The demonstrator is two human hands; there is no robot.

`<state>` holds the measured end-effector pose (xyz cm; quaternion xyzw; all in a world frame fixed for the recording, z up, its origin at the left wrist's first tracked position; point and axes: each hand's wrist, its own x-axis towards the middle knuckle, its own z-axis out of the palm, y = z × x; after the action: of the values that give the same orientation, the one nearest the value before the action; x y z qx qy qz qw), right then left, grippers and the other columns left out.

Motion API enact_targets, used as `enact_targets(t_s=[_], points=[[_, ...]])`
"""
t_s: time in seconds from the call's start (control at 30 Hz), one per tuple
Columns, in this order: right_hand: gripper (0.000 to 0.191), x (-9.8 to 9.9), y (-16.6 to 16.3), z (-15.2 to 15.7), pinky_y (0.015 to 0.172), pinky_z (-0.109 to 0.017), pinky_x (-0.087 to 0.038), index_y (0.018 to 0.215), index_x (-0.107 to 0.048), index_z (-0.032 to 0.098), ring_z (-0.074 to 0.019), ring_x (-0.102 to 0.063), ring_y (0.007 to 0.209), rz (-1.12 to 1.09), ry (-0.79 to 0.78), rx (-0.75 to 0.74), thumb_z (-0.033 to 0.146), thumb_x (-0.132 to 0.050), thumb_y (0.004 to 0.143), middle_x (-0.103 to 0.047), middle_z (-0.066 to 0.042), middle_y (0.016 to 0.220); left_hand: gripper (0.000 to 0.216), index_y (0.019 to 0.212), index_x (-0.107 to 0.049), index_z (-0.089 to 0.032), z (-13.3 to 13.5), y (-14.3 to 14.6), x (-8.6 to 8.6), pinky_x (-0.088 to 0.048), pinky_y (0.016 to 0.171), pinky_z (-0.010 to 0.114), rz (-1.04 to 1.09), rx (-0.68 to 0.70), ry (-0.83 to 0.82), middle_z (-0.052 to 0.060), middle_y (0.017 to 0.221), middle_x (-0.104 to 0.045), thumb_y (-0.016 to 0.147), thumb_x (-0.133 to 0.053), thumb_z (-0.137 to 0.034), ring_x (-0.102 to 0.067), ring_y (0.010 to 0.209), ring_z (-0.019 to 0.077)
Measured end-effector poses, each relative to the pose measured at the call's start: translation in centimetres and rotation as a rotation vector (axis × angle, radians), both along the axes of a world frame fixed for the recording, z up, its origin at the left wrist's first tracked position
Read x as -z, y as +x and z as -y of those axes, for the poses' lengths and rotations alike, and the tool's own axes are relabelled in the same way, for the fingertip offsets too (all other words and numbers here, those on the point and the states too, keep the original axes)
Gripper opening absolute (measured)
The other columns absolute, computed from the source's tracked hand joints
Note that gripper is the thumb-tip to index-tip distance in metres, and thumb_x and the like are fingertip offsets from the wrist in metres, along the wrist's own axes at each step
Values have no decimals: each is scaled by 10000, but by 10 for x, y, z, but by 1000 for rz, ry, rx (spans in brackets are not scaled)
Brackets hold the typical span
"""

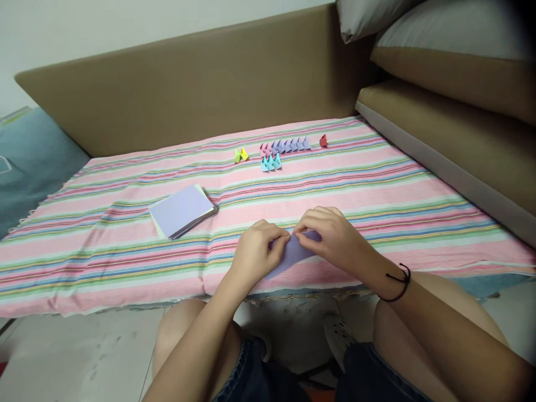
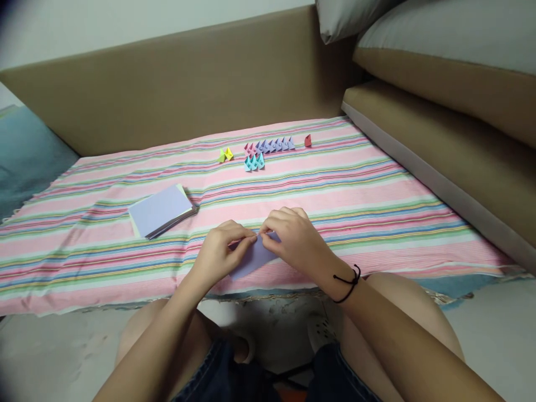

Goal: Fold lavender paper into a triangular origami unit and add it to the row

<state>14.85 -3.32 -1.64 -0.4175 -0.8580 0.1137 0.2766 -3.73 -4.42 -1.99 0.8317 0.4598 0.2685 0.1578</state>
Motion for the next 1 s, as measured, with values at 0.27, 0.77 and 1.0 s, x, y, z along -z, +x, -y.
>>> enact_targets(t_s=[0.27, 0.77, 1.0], points=[[133, -8, 40, -14, 741, -336, -409, 698, -636, 207, -205, -592, 768, -141, 14, 133, 162, -550, 790, -659, -35, 756, 193, 787, -694, -189, -4, -11, -5, -416, 716, 326, 25, -44, -10, 44, 768, -711, 843, -509, -185, -577, 756, 200], [185, -1, 7, 0, 668, -283, -411, 742, -693, 230, -173, -624, 728, -265, -249, 3, 335, -579, 843, -708, 2, 763, 185, 852, -692, -199, -1, 3, 0, -437, 733, 293, 186, 14, -77, 41, 818, -702, 836, -509, -180, -614, 782, 180], [186, -12, 26, -4, 615, -302, -423, 703, -693, 226, -213, -629, 743, -349, -256, 107, 330, -581, 810, -710, -19, 775, 179, 798, -680, -191, -7, -16, -9, -446, 722, 289, 152, -78, -14, 42, 780, -693, 831, -504, -206, -618, 762, 184]])
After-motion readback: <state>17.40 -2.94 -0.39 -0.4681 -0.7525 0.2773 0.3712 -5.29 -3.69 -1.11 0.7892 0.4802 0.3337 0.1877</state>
